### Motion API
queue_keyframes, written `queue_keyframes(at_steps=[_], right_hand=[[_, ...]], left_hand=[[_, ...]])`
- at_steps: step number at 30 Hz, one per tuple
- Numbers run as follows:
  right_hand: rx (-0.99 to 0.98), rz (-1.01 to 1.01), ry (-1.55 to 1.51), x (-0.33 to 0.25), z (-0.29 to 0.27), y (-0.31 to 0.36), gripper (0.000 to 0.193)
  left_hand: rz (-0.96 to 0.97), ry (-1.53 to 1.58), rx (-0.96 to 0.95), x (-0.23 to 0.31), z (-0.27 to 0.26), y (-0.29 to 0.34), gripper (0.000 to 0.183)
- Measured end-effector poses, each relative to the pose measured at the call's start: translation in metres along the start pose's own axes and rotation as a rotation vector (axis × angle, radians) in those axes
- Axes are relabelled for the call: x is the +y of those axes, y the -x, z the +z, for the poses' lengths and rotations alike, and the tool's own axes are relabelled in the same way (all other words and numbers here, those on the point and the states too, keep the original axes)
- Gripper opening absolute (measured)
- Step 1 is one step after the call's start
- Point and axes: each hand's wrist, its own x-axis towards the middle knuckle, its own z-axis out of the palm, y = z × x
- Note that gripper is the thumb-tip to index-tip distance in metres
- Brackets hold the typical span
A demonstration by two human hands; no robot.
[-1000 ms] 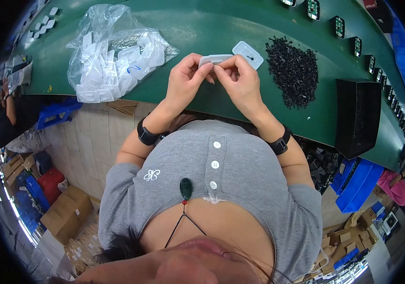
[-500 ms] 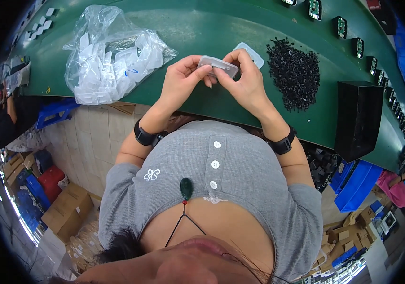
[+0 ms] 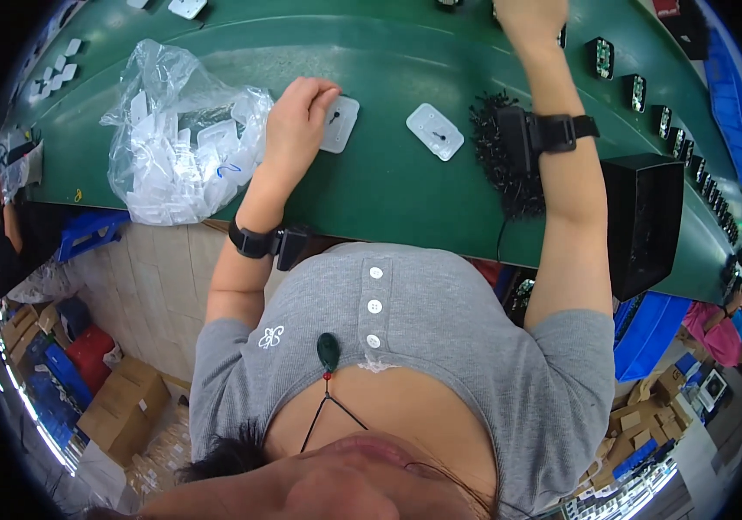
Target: The person assembles components by hand, picking up a white plastic base and a small black part, inserting the part into the base, and then pressing a black cover over the assembly. The completed units are placed onto the green work surface alongside other assemblies.
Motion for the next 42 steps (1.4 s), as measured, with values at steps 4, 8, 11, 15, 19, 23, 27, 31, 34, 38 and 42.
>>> queue_keyframes(at_steps=[4,8,11,15,19,23,27,31,34,38,42], right_hand=[[-0.238,0.085,0.136,-0.011,0.001,-0.018,0.042],[-0.540,0.111,0.207,-0.050,0.023,-0.022,0.053],[-0.549,0.033,0.180,-0.058,0.034,-0.018,0.055],[-0.484,0.293,-0.706,-0.026,0.042,-0.001,0.045],[-0.335,0.127,-0.527,-0.049,0.026,0.032,0.048],[-0.297,0.152,-0.090,-0.064,0.037,0.015,0.053],[-0.740,0.422,-0.310,-0.087,0.043,-0.014,0.052],[-0.747,0.441,-0.301,-0.088,0.054,-0.026,0.042],[-0.725,0.610,-0.620,-0.063,0.063,-0.012,0.026],[-0.565,0.235,-0.916,-0.036,0.052,0.034,0.025],[-0.436,-0.089,-0.852,-0.051,-0.012,0.068,0.037]], left_hand=[[0.093,-0.263,0.054,0.006,-0.007,0.021,0.039],[0.097,-0.475,0.001,0.029,-0.003,0.037,0.061],[0.122,-0.468,0.006,0.027,0.000,0.039,0.058],[0.181,-0.370,0.012,0.011,-0.004,0.041,0.053],[0.234,-0.365,0.026,0.007,-0.006,0.047,0.044],[0.318,-0.365,0.069,0.003,0.003,0.043,0.038],[0.317,-0.364,0.083,-0.001,0.005,0.045,0.036],[0.338,-0.354,0.092,0.002,0.009,0.042,0.036],[0.363,-0.328,0.086,0.002,0.015,0.037,0.036],[0.338,-0.330,0.092,0.000,0.009,0.041,0.035],[0.331,-0.301,0.083,-0.002,0.008,0.041,0.035]])
